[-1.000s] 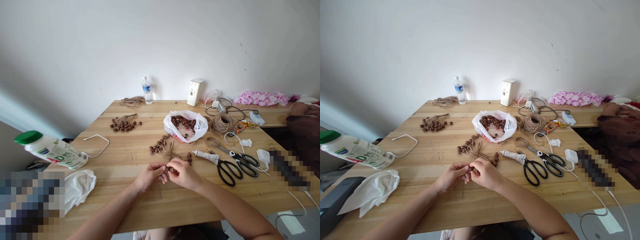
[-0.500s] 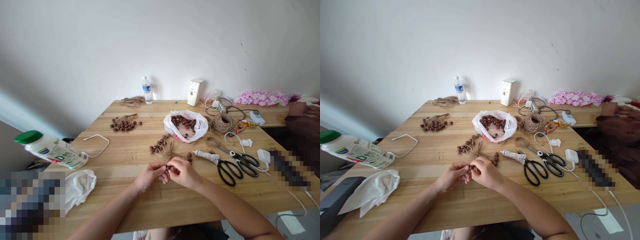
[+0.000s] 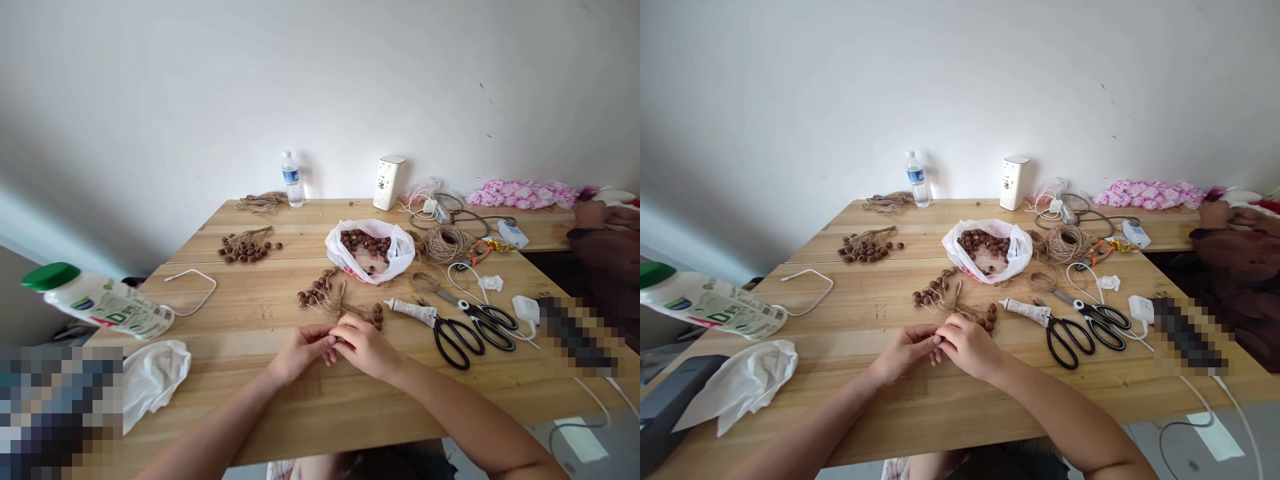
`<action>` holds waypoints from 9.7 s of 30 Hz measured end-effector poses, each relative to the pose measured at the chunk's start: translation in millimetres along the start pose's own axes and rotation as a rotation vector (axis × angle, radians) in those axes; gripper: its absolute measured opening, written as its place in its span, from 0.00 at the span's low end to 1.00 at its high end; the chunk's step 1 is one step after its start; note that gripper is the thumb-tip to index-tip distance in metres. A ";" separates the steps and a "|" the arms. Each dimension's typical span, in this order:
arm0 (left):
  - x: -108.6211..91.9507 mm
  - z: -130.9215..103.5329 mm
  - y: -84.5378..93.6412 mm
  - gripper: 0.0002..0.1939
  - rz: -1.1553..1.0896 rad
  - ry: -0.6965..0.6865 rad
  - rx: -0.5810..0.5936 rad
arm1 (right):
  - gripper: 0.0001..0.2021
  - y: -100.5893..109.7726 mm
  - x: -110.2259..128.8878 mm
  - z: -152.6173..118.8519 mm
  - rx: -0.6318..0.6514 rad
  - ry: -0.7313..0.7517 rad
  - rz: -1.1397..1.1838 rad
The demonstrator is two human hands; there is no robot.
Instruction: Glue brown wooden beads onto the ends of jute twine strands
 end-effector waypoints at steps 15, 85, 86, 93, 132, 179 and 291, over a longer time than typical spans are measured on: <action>13.4 2.6 10.6 0.14 -0.305 0.134 -0.119 | 0.06 -17.2 -37.6 -8.0 -0.119 -0.764 0.834; 10.2 1.1 8.2 0.12 -0.304 0.066 -0.168 | 0.05 -19.0 -26.2 -12.4 -0.155 -0.537 0.471; 10.0 0.9 8.1 0.12 -0.298 0.061 -0.162 | 0.04 -19.3 -26.4 -12.6 -0.151 -0.543 0.476; 7.9 0.0 9.0 0.11 -0.252 0.018 -0.146 | 0.05 -20.1 -24.4 -12.4 -0.135 -0.572 0.501; -4.9 -4.1 9.5 0.11 0.122 -0.137 -0.246 | 0.05 -1.9 1.3 -8.1 -0.275 -0.181 -0.058; -10.6 -8.6 5.7 0.12 0.277 -0.223 -0.298 | 0.09 -8.3 6.9 -11.5 -0.267 -0.099 -0.128; 0.2 11.4 31.5 0.20 -0.117 -0.040 -0.349 | 0.19 41.2 -46.4 -45.4 -0.034 -0.398 -0.349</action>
Point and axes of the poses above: each hand's wrist, its own z-axis towards the middle knuckle, its own y-axis out of the back of the hand, x = y × z, the point moved 6 cm from there along z, towards the middle knuckle, and after that the axes turned 2 degrees about -x, right-handed, at the moved point
